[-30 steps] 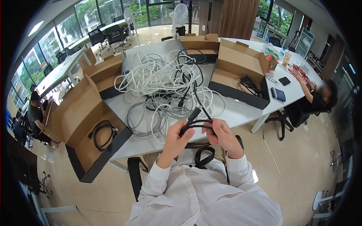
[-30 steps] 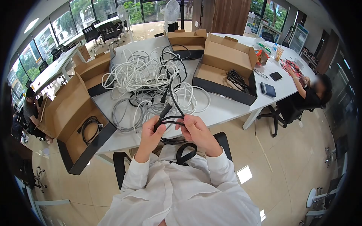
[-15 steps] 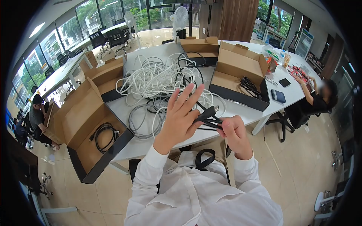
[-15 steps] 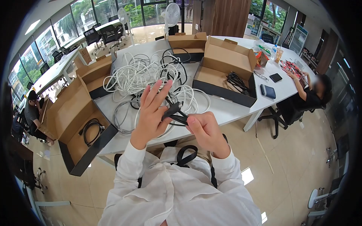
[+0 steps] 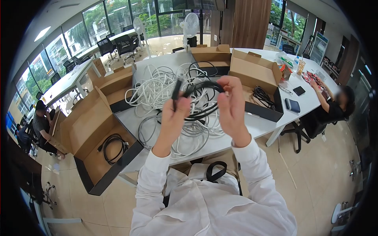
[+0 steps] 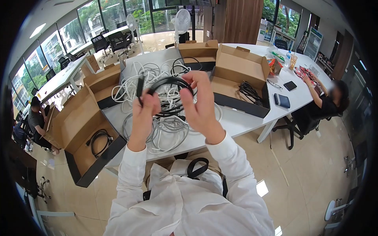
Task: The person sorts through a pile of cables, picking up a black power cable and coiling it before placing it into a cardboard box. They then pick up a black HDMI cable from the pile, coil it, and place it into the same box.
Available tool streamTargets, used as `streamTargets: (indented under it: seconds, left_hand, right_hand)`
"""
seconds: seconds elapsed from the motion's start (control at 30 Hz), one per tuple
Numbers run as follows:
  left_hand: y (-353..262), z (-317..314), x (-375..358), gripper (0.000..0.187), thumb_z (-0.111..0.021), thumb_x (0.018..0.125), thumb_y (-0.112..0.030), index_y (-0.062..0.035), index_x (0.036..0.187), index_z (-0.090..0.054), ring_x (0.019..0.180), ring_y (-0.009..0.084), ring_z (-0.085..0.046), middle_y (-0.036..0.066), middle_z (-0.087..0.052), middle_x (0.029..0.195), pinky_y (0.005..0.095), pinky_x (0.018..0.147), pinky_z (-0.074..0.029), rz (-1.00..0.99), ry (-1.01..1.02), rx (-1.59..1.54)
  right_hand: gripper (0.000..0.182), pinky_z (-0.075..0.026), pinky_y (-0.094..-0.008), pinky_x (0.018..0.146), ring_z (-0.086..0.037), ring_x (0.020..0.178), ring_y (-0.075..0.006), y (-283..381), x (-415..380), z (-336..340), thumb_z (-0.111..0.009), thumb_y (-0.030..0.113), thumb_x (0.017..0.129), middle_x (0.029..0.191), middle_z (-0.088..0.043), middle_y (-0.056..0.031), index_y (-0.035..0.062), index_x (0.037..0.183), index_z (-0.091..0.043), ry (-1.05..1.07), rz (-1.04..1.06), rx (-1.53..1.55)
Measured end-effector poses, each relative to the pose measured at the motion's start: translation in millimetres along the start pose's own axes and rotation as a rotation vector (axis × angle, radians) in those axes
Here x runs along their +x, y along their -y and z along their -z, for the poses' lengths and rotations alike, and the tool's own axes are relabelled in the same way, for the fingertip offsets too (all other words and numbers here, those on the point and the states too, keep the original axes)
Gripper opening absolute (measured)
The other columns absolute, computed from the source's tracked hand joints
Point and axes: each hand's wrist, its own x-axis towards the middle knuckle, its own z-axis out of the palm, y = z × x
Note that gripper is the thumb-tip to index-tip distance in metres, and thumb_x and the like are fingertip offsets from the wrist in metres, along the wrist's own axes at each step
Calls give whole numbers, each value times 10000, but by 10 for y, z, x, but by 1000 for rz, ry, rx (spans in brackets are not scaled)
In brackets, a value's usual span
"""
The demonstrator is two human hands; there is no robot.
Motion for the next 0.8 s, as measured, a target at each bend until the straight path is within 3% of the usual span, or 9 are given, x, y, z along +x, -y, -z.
streamTargets:
  seconds: [0.03, 0.1, 0.17, 0.27, 0.37, 0.47, 0.6, 0.63, 0.8]
  left_hand:
    - [35, 67, 64, 406, -507, 970, -441, -65, 817, -500, 546, 51, -283, -69, -345, 636, 238, 498, -217, -39, -38, -78]
    - [-30, 150, 149, 375, -466, 996, -403, -121, 756, -406, 510, 64, -213, -64, -247, 602, 247, 482, -195, -100, -104, -352]
    - [-144, 239, 184, 364, -437, 1010, -378, -134, 746, -388, 495, 71, -192, -54, -226, 590, 248, 476, -198, -133, -186, -570]
    - [-257, 364, 178, 356, -400, 1026, -350, -134, 743, -380, 489, 80, -189, -44, -217, 584, 250, 472, -202, -186, -308, -790]
    - [-309, 448, 90, 361, -376, 1034, -333, -120, 742, -381, 499, 87, -203, -39, -224, 591, 254, 469, -199, -156, -348, -976]
    - [-171, 514, -27, 369, -400, 1023, -376, -134, 744, -382, 509, 86, -188, -47, -228, 595, 254, 487, -196, -54, -384, -991]
    - [25, 367, -174, 380, -415, 1015, -404, -146, 739, -369, 518, 83, -193, -56, -225, 608, 258, 497, -195, 98, -447, -884]
    - [92, 346, -201, 392, -423, 1008, -424, -147, 738, -361, 523, 79, -196, -58, -225, 612, 258, 498, -193, 104, -441, -860]
    - [304, 62, -396, 396, -461, 988, -450, -144, 755, -367, 530, 93, -235, -41, -272, 635, 260, 497, -216, 111, -490, -692]
  right_hand:
    - [206, -396, -264, 626, -488, 668, -154, 0, 5, -36, -524, 201, 948, 848, -576, -84, -1, 987, -545, -43, 149, -139]
    - [223, -417, -294, 733, -513, 738, -178, -70, -198, -29, -461, 189, 980, 900, -585, -80, -12, 1016, -550, -2, 167, -164]
    - [305, -422, -302, 794, -558, 869, -206, -260, -656, 23, -407, 233, 1010, 1039, -604, -108, -11, 1075, -578, 263, -198, 260]
    - [444, -434, -303, 842, -577, 1031, -210, -391, -989, -106, -343, 338, 1033, 1230, -559, -167, -6, 1275, -484, 584, -831, 593]
    - [433, -449, -325, 896, -549, 1157, -231, -417, -976, -203, -345, 335, 1036, 1299, -542, -134, 45, 1346, -431, 336, -1206, 1099]
    - [438, -442, -341, 939, -541, 1173, -243, -372, -813, -187, -351, 311, 1038, 1313, -528, -125, 57, 1395, -350, 176, -946, 1128]
    - [364, -446, -333, 934, -576, 1112, -211, -270, -757, -137, -381, 269, 1034, 1179, -608, -123, 25, 1291, -465, 134, -758, 828]
    - [327, -454, -310, 882, -602, 997, -170, -234, -783, -137, -380, 252, 1034, 989, -638, -80, 12, 1218, -508, 42, -770, 767]
    - [300, -415, -246, 685, -503, 688, -99, -210, -957, -120, -365, 255, 1039, 745, -515, -11, 9, 1128, -513, -154, -648, 483]
